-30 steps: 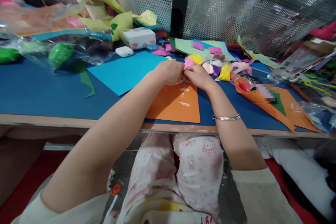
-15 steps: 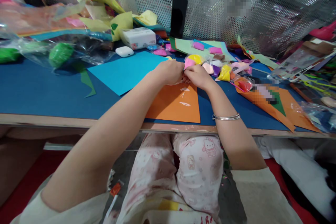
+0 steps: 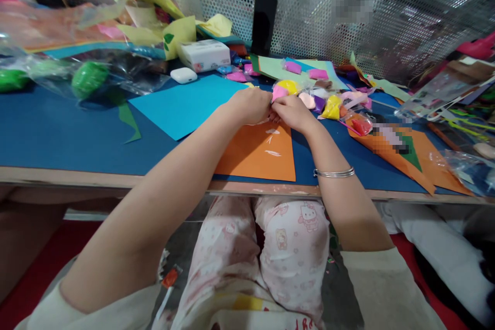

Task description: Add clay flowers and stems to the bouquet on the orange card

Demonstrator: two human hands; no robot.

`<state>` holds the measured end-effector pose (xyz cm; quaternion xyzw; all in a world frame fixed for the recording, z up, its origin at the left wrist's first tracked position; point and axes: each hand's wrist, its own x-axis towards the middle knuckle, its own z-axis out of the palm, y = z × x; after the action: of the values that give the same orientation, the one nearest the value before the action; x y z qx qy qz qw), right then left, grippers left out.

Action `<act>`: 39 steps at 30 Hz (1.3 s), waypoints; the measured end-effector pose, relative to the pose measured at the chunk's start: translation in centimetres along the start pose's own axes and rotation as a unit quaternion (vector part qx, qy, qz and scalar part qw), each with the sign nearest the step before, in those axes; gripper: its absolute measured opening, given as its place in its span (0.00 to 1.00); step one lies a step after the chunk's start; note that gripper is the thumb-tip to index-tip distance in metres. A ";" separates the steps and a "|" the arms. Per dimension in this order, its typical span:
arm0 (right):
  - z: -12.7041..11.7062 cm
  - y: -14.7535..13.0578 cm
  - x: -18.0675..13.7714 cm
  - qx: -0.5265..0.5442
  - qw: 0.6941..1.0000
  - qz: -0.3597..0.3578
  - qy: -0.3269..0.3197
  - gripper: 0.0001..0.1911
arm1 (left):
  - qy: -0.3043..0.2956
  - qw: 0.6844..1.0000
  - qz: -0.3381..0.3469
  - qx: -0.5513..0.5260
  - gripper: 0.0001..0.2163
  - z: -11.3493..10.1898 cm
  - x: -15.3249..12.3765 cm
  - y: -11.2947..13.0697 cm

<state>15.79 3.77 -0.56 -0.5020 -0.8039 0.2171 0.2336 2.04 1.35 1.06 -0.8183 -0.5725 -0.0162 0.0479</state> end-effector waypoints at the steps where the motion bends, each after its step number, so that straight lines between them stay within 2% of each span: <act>1: 0.0 0.0 0.0 0.000 1.000 0.000 0.000 0.15 | -0.001 1.000 0.000 0.000 0.17 0.0 0.0 0.0; 39: -0.1 -0.1 -0.1 -0.007 1.000 0.002 -0.003 0.15 | 0.002 1.000 0.002 -0.025 0.17 -0.3 -0.4 -0.1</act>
<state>15.78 3.67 -0.43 -0.5045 -0.8051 0.2139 0.2271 1.86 1.01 1.30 -0.8206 -0.5699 -0.0317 0.0283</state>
